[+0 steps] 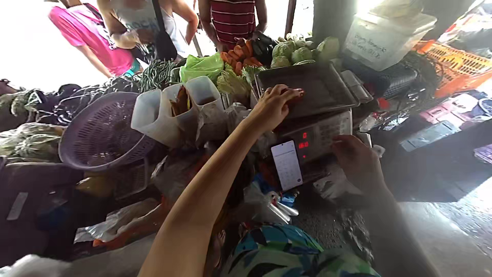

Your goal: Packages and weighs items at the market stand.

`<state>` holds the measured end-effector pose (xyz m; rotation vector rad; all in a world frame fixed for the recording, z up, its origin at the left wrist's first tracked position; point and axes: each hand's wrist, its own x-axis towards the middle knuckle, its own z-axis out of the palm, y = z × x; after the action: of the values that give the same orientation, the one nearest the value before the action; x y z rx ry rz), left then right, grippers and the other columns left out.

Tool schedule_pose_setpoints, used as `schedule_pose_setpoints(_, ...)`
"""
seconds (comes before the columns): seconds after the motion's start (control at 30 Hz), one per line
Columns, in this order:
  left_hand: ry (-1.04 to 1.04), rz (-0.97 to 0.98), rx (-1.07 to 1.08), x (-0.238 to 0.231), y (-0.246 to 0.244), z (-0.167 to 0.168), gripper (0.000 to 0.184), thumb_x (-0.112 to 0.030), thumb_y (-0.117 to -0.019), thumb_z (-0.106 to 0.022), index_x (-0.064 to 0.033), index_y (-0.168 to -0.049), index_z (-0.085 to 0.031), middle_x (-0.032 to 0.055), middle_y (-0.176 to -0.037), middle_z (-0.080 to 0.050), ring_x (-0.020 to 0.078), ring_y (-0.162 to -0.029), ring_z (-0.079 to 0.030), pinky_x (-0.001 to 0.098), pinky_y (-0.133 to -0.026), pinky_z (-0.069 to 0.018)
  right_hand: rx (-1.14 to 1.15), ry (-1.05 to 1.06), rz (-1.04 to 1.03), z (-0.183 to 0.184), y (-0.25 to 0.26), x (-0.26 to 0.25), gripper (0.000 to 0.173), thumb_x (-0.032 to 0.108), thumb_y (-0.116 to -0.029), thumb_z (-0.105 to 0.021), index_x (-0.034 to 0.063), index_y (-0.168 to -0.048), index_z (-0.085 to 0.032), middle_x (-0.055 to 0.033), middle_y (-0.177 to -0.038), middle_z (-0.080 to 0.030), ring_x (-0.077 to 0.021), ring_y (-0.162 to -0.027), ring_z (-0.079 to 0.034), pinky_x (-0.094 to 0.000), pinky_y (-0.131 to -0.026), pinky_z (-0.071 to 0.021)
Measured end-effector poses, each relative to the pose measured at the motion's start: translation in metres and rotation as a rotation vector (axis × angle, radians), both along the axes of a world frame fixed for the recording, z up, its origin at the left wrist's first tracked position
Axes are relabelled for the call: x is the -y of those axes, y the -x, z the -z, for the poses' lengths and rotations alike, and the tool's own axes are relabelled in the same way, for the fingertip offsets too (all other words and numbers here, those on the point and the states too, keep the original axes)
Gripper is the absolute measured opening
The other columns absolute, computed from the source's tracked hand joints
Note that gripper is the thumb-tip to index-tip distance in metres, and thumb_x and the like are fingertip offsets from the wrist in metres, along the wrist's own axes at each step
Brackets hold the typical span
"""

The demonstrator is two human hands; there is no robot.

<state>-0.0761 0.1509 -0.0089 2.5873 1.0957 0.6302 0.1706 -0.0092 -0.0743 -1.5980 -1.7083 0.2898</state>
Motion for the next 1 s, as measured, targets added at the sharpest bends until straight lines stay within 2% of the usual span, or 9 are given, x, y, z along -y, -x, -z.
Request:
schedule_pose_setpoints(0.07, -0.022, -0.037, 0.053, 0.016, 0.006, 0.001, 0.044, -0.012, -0.1002, -0.058, -0.0167, -0.144, -0.058, 0.0174, -0.154, -0.045, 0.0383, -0.142, -0.043, 0.0595, -0.113, -0.0377, 0.047, 0.032, 0.082, 0.010, -0.015, -0.003, 0.031, 0.015, -0.1020, -0.057, 0.0030, -0.128, -0.068, -0.0174, -0.105, -0.075, -0.0298, -0.092, -0.074, -0.0511, -0.084, -0.0596)
schedule_pose_setpoints(0.17, -0.083, -0.124, 0.149, 0.066, 0.020, 0.001, 0.045, -0.021, -0.1029, -0.057, -0.0105, -0.146, -0.053, 0.0158, -0.159, -0.040, 0.0335, -0.145, -0.041, 0.0553, -0.116, -0.0377, 0.077, 0.105, 0.140, 0.032, -0.030, -0.007, 0.033, 0.018, -0.1039, -0.056, 0.0081, -0.133, -0.069, -0.0209, -0.109, -0.074, -0.0389, -0.097, -0.071, -0.0612, -0.088, -0.0541)
schedule_pose_setpoints(0.23, -0.124, -0.176, 0.212, 0.101, 0.032, 0.010, 0.046, -0.026, -0.1035, -0.054, -0.0070, -0.146, -0.052, 0.0149, -0.158, -0.041, 0.0285, -0.145, -0.042, 0.0483, -0.116, -0.0398, 0.092, 0.074, 0.128, 0.046, -0.034, -0.010, 0.034, 0.020, -0.1039, -0.056, 0.0113, -0.134, -0.069, -0.0197, -0.108, -0.074, -0.0394, -0.097, -0.072, -0.0625, -0.087, -0.0538)
schedule_pose_setpoints(0.3, -0.142, -0.232, 0.255, 0.131, 0.044, 0.024, 0.046, -0.029, -0.1033, -0.053, -0.0057, -0.143, -0.053, 0.0150, -0.156, -0.043, 0.0256, -0.142, -0.045, 0.0433, -0.110, -0.0470, 0.135, 0.023, 0.107, 0.057, -0.036, -0.014, 0.035, 0.020, -0.1035, -0.055, 0.0144, -0.136, -0.069, -0.0189, -0.104, -0.075, -0.0395, -0.094, -0.072, -0.0625, -0.082, -0.0545)
schedule_pose_setpoints(0.5, -0.119, -0.407, 0.349, 0.192, 0.073, 0.066, 0.047, -0.030, -0.1024, -0.058, -0.0056, -0.142, -0.053, 0.0178, -0.153, -0.047, 0.0251, -0.133, -0.055, 0.0416, -0.098, -0.0552, 0.202, 0.048, 0.060, 0.062, -0.046, -0.017, 0.037, 0.023, -0.1062, -0.050, 0.0220, -0.139, -0.067, -0.0153, -0.102, -0.076, -0.0374, -0.087, -0.073, -0.0611, -0.073, -0.0541)
schedule_pose_setpoints(0.6, -0.095, -0.463, 0.385, 0.207, 0.082, 0.077, 0.046, -0.029, -0.1018, -0.059, -0.0037, -0.139, -0.053, 0.0196, -0.151, -0.048, 0.0233, -0.128, -0.059, 0.0372, -0.094, -0.0565, 0.240, 0.028, 0.053, 0.068, -0.051, -0.014, 0.037, 0.023, -0.1047, -0.050, 0.0211, -0.136, -0.069, -0.0159, -0.087, -0.075, -0.0380, -0.075, -0.071, -0.0598, -0.065, -0.0528)
schedule_pose_setpoints(0.8, -0.071, -0.502, 0.434, 0.220, 0.082, 0.083, 0.048, -0.028, -0.1014, -0.060, -0.0026, -0.141, -0.051, 0.0175, -0.150, -0.049, 0.0200, -0.122, -0.062, 0.0338, -0.090, -0.0585, 0.245, 0.015, 0.044, 0.041, -0.044, -0.030, 0.039, 0.021, -0.1066, -0.048, 0.0206, -0.142, -0.064, -0.0172, -0.093, -0.075, -0.0389, -0.076, -0.071, -0.0592, -0.064, -0.0522)
schedule_pose_setpoints(0.93, -0.068, -0.503, 0.425, 0.225, 0.081, 0.082, 0.048, -0.029, -0.1020, -0.060, -0.0026, -0.141, -0.051, 0.0178, -0.150, -0.049, 0.0200, -0.118, -0.064, 0.0350, -0.088, -0.0591, 0.267, 0.227, 0.102, 0.015, -0.031, -0.042, 0.042, 0.031, -0.1082, -0.043, 0.0269, -0.146, -0.060, -0.0189, -0.086, -0.073, -0.0417, -0.077, -0.069, -0.0632, -0.067, -0.0494)
schedule_pose_setpoints(1.0, -0.048, -0.500, 0.423, 0.229, 0.080, 0.085, 0.047, -0.028, -0.1021, -0.059, -0.0026, -0.140, -0.052, 0.0169, -0.150, -0.049, 0.0196, -0.119, -0.064, 0.0349, -0.089, -0.0589, 0.302, 0.279, 0.099, 0.006, -0.028, -0.042, 0.043, 0.031, -0.1083, -0.041, 0.0268, -0.147, -0.059, -0.0202, -0.089, -0.073, -0.0432, -0.082, -0.069, -0.0643, -0.070, -0.0494)
